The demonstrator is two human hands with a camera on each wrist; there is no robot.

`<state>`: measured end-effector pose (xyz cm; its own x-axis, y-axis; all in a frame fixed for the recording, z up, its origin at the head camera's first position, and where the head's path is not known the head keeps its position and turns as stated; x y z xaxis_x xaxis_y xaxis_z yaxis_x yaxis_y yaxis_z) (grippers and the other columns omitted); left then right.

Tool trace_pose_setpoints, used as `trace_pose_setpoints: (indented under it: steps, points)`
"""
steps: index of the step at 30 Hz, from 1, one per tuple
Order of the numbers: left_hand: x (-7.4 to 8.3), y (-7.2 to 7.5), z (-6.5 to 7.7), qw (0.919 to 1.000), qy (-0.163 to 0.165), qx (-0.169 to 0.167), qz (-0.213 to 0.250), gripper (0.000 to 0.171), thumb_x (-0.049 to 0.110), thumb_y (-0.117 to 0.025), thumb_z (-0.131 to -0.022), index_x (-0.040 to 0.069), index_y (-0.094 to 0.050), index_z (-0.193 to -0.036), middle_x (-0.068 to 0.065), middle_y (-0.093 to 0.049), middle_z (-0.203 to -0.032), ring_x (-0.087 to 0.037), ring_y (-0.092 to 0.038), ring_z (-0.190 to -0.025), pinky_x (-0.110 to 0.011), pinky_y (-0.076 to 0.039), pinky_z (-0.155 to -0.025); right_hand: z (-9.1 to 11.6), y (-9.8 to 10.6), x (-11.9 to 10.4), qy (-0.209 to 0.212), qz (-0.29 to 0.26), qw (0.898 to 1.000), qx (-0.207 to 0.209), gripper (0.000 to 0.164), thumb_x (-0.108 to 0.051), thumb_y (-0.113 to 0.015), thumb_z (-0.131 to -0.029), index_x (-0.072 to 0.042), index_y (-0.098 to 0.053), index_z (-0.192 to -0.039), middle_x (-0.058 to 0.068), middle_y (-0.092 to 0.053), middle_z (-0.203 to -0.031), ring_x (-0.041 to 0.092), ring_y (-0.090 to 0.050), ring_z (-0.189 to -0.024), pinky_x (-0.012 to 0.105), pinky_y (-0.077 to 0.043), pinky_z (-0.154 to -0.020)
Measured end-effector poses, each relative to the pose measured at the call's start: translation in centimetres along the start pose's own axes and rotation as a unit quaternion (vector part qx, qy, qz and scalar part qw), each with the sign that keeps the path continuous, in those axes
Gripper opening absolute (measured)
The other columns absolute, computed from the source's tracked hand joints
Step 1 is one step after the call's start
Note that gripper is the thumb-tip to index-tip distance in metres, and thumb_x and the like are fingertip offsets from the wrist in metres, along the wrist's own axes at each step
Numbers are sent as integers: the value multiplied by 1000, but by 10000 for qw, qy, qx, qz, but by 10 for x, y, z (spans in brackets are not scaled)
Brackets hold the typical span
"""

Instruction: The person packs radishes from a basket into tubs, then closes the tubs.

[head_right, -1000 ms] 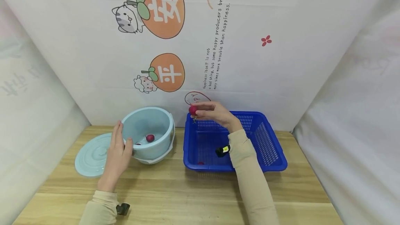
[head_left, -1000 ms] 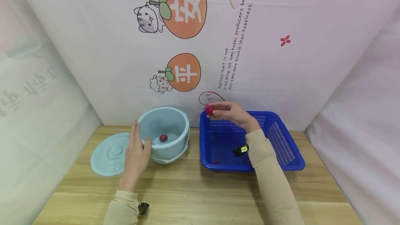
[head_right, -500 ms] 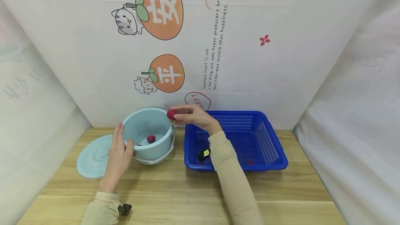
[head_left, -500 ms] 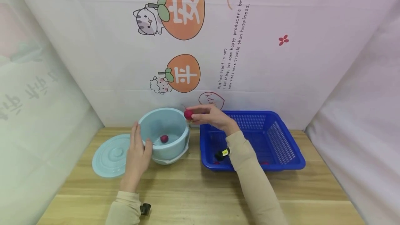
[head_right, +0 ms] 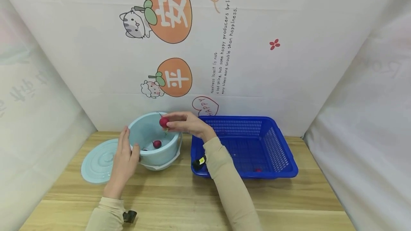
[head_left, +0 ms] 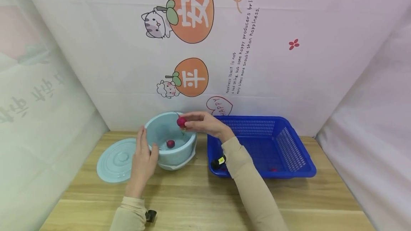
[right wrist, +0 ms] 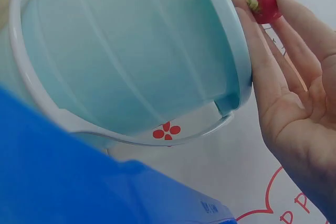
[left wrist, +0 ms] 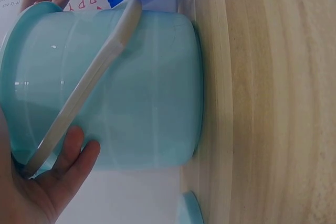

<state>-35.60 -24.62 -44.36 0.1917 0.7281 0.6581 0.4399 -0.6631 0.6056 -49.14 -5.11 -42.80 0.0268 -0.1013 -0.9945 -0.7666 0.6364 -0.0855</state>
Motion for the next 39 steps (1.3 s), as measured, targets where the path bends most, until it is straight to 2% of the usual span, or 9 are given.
trace_pose_setpoints:
  steps: [12, 20, 28, 32, 39]
  points:
    - [5, 2, -3, 9999, -86, 54, 32, 68, 24, -44, -108, -3, -19, -166, -12, -15, -175, -50, -55, -129, -68, -44, -107, 2, -2, -5, -16, 254, 9997, -51, 40, -6, -68, -101, -5, -67, -141, 17, -68, -136, 33, -69, -120, 45, -53, -105]
    - [5, 1, -4, 10000, 0, 17, 26, 69, 24, -44, -108, -2, -19, -167, -10, -14, -176, -50, -57, -126, -68, -44, -108, 2, -4, -6, -25, 458, 9989, -31, 39, -8, -70, -101, -7, -69, -140, 16, -69, -136, 33, -70, -119, 44, -54, -105]
    - [5, -1, -5, 10000, -29, 33, 82, 69, 25, -43, -109, -2, -19, -167, -8, -14, -176, -47, -60, -119, -68, -45, -106, 4, 0, -13, 190, 1303, 9911, 182, 39, -23, -75, -98, -17, -73, -137, 6, -71, -135, 28, -70, -119, 43, -54, -105]
    - [4, -1, -5, 10000, -8, 47, 85, 69, 25, -44, -109, -2, -19, -167, -9, -14, -176, -47, -61, -116, -67, -46, -104, 3, -1, -14, 280, 1449, 9888, 217, 38, -27, -76, -98, -18, -74, -135, 6, -72, -133, 28, -72, -116, 44, -55, -104]
    - [2, -2, -2, 10000, 37, 12, 83, 69, 24, -44, -109, -2, -19, -167, -11, -14, -176, -48, -56, -128, -67, -44, -108, 5, 0, -9, 277, 1672, 9849, 356, 40, -35, -78, -95, -23, -75, -133, 4, -72, -133, 25, -69, -120, 45, -53, -105]
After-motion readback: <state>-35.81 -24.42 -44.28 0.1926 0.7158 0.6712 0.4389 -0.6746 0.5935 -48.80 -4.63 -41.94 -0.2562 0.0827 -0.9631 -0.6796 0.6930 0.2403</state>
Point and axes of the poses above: each hand's wrist, its own z-axis away from the middle knuckle, its own y-axis out of the back of the hand, x = y × z, the point moved 10 cm from there along -z, towards the middle knuckle
